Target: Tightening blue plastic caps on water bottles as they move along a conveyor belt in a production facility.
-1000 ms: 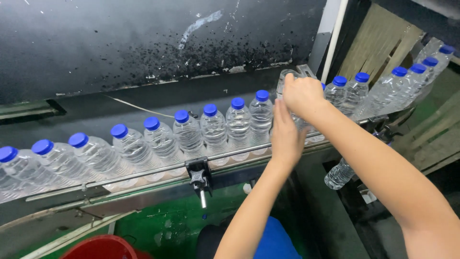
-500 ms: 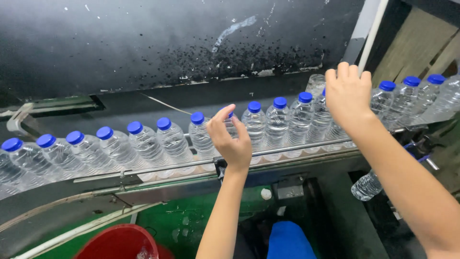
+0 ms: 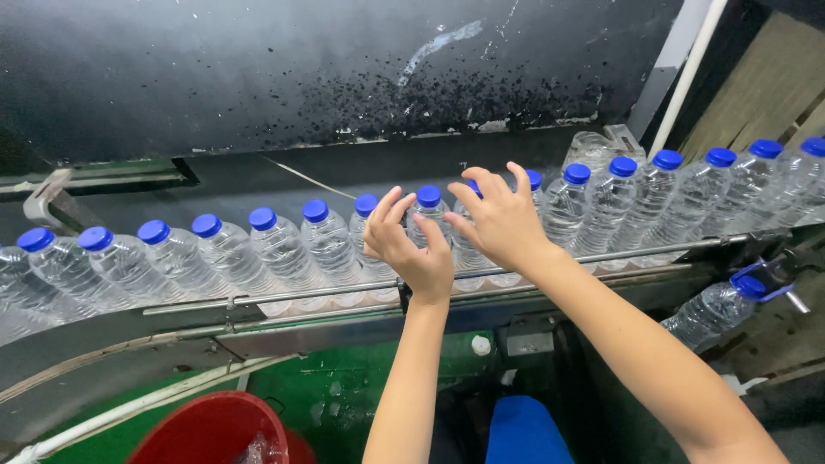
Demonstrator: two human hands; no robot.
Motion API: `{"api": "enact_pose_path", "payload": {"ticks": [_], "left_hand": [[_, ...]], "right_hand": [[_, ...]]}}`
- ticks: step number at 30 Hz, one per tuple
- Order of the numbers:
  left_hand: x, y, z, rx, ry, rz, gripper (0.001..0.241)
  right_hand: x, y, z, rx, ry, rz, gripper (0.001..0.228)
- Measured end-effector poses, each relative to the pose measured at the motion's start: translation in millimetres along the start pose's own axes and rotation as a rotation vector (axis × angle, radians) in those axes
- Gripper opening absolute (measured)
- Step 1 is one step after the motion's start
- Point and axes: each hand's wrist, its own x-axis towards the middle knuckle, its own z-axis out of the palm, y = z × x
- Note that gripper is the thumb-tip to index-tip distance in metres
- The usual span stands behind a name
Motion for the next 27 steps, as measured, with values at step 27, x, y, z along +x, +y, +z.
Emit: {"api": "enact_pose_path", "payload": {"ticks": [27], "left_hand": [[68.0,-37.5,-64.0,-0.076,-0.887,-0.194,0.093]], "right_hand": [[-10.2,56.0,4.4,-0.407,0.148,0.238,0.034]]}}
